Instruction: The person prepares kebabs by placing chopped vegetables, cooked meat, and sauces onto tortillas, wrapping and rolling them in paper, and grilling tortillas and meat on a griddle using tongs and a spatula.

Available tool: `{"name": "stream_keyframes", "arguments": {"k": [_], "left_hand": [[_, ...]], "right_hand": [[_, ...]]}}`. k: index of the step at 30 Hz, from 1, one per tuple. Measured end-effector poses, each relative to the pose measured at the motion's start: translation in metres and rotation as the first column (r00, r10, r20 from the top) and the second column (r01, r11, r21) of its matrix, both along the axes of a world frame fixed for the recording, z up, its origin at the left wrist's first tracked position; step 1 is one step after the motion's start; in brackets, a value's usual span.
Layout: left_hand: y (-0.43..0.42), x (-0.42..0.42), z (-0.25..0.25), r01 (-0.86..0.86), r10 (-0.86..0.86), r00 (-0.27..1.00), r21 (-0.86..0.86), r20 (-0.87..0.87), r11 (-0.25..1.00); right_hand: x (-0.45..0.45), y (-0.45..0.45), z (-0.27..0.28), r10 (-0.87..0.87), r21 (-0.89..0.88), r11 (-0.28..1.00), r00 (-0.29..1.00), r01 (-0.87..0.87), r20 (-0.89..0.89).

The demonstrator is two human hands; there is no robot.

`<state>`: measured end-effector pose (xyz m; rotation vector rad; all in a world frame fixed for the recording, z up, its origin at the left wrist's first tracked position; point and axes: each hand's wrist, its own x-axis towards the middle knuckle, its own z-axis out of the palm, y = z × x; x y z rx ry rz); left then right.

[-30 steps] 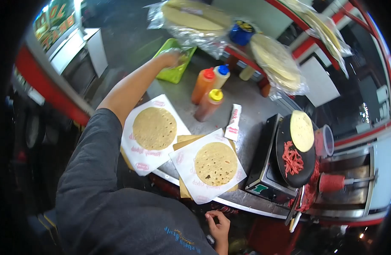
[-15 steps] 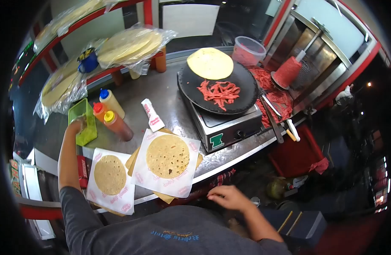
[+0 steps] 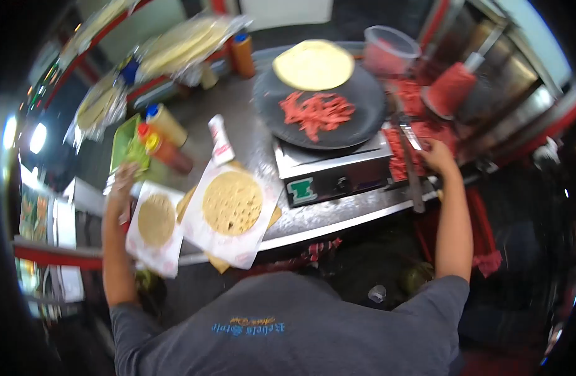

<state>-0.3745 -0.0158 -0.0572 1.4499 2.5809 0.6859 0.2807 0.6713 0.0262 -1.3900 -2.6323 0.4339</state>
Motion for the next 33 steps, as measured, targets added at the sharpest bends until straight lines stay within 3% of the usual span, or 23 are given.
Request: {"name": "stream_keyframes", "arguments": {"k": [1, 2, 4, 5, 6, 7, 8, 9, 12, 13, 14, 16, 18, 20, 21, 22, 23, 25, 28, 30, 32, 33], "left_hand": [[0.036, 0.085, 0.041, 0.026, -0.085, 0.974, -0.267, -0.209, 0.963], [0.062, 0.126, 0.026, 0.015, -0.02, 1.0, -0.209, -0.02, 0.978], [0.117, 0.207, -0.005, -0.077, 0.1, 0.931, -0.077, 0.35, 0.994], [0.126, 0.218, -0.06, 0.004, 0.01, 0.987, -0.088, 0.163, 0.996], [0.141, 0.234, -0.06, 0.068, -0.062, 0.997, -0.133, 0.051, 0.989], [0.157, 0.25, -0.06, 0.123, -0.135, 0.989, -0.177, -0.062, 0.977], [0.171, 0.264, -0.031, 0.022, 0.012, 0.989, -0.228, 0.147, 0.973], [0.168, 0.266, -0.025, 0.018, 0.006, 0.993, -0.206, 0.114, 0.978], [0.152, 0.258, -0.022, 0.044, -0.039, 0.999, -0.148, 0.037, 0.988], [0.142, 0.249, -0.033, 0.07, -0.068, 0.997, -0.13, 0.022, 0.989], [0.135, 0.239, -0.042, 0.097, -0.097, 0.995, -0.108, 0.005, 0.989], [0.132, 0.226, -0.045, 0.09, -0.086, 0.987, -0.022, 0.135, 0.996], [0.132, 0.221, -0.045, 0.039, -0.041, 0.98, 0.015, 0.194, 0.999], [0.135, 0.217, -0.049, -0.081, 0.045, 0.937, 0.091, 0.347, 0.992], [0.14, 0.215, -0.053, -0.143, 0.077, 0.9, 0.124, 0.428, 0.982], [0.145, 0.213, -0.057, -0.21, 0.104, 0.853, 0.153, 0.511, 0.966], [0.145, 0.2, -0.087, -0.185, -0.002, 0.886, 0.357, 0.464, 0.916], [0.134, 0.184, -0.072, -0.216, 0.003, 0.885, 0.404, 0.465, 0.889], [0.076, 0.159, -0.038, -0.422, 0.145, 0.818, 0.409, 0.557, 0.809], [0.025, 0.136, -0.038, -0.453, 0.323, 0.858, 0.292, 0.4, 0.842], [-0.03, 0.101, -0.092, -0.43, 0.349, 0.884, 0.243, 0.312, 0.87], [-0.043, 0.102, -0.092, -0.386, 0.345, 0.906, 0.143, 0.244, 0.911]], "right_hand": [[0.013, 0.031, -0.025, 0.074, 0.052, 0.996, 0.997, -0.076, 0.028], [0.007, 0.025, -0.025, 0.098, 0.011, 0.995, 0.995, -0.098, -0.019], [0.008, 0.038, -0.044, -0.005, -0.17, 0.985, 0.991, -0.018, -0.135], [0.007, 0.038, -0.048, 0.05, -0.06, 0.997, 0.993, -0.056, -0.107], [0.007, 0.038, -0.049, 0.09, 0.059, 0.995, 0.993, -0.086, -0.076], [0.003, 0.035, -0.041, 0.068, 0.036, 0.997, 0.994, -0.065, -0.091], [0.0, 0.03, -0.035, 0.04, 0.014, 0.999, 0.994, -0.039, -0.101], [0.007, 0.042, -0.037, 0.142, 0.103, 0.987, 0.974, -0.125, -0.179], [0.029, 0.061, -0.025, 0.11, -0.02, 0.992, 0.94, -0.123, -0.322], [0.03, 0.043, -0.003, 0.114, 0.087, 0.992, 0.955, -0.093, -0.274], [0.018, 0.001, 0.028, -0.004, 0.017, 1.0, 0.942, 0.011, -0.335], [0.009, -0.051, 0.05, 0.084, 0.138, 0.99, 0.87, -0.018, -0.486], [-0.035, -0.163, 0.069, 0.279, 0.289, 0.945, 0.833, -0.151, -0.477], [-0.076, -0.262, 0.052, 0.301, 0.099, 0.952, 0.826, -0.29, -0.476], [-0.1, -0.303, 0.038, 0.382, 0.067, 0.914, 0.789, -0.401, -0.481], [-0.118, -0.333, 0.002, 0.467, 0.145, 0.88, 0.768, -0.453, -0.438], [-0.135, -0.357, -0.026, 0.495, 0.113, 0.863, 0.78, -0.492, -0.384], [-0.153, -0.379, -0.079, 0.477, 0.052, 0.871, 0.818, -0.488, -0.32], [-0.163, -0.393, -0.09, 0.375, 0.05, 0.923, 0.862, -0.382, -0.342], [-0.164, -0.397, -0.087, 0.312, 0.026, 0.946, 0.888, -0.323, -0.339], [-0.165, -0.4, -0.083, 0.276, 0.031, 0.959, 0.9, -0.282, -0.339], [-0.167, -0.399, -0.085, 0.292, 0.035, 0.953, 0.886, -0.3, -0.359]]}}
